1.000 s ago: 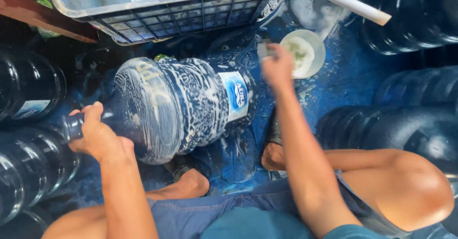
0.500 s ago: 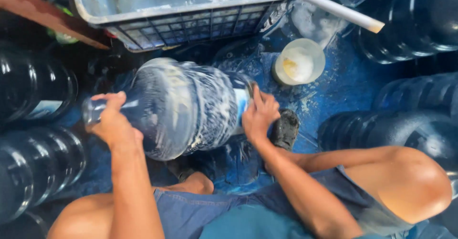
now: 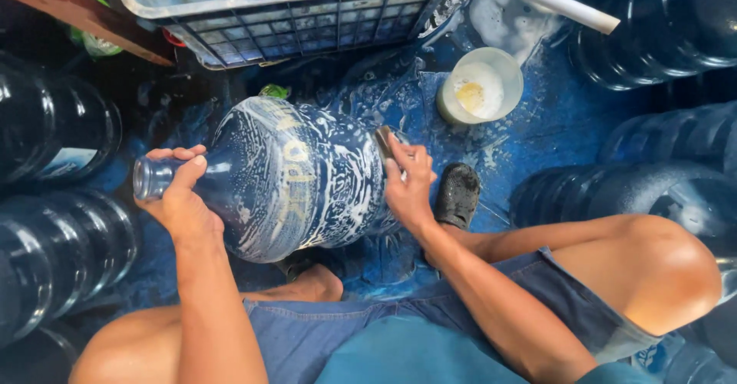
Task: Washing a large plastic water jug using a sponge and soapy water
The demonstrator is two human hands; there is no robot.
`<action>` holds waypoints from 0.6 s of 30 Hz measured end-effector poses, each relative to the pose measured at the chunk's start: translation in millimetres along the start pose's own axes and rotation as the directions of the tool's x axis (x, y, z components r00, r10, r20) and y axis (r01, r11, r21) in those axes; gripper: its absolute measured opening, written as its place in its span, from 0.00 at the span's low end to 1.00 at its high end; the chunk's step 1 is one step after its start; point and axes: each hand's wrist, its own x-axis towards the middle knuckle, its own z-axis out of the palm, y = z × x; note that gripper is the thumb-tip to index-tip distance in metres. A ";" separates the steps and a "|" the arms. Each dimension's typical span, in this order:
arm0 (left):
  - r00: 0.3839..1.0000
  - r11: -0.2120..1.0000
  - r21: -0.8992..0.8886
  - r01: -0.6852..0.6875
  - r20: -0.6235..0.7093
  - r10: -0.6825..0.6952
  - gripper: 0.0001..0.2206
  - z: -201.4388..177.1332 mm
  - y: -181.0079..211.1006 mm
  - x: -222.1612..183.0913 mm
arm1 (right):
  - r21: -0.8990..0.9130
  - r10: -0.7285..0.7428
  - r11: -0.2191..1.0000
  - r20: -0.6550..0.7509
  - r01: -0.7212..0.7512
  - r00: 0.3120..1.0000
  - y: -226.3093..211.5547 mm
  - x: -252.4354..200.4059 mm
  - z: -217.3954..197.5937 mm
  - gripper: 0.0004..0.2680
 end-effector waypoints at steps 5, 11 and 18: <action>0.989 0.998 0.040 0.057 -0.140 -0.051 0.23 13.0 20.7 -11.8 | -0.211 0.084 0.973 -0.059 -0.094 0.995 37.0 6.0 3.5 0.15; 0.889 0.978 -0.062 0.201 -0.409 -0.208 0.25 3.9 17.8 -0.2 | -0.132 -0.262 0.959 -0.089 0.250 0.961 5.7 -30.5 -10.7 0.18; 0.985 0.981 -0.113 0.156 -0.058 -0.163 0.21 12.3 33.7 -18.7 | -0.085 0.309 0.948 0.023 -0.306 0.951 36.1 4.8 -5.7 0.15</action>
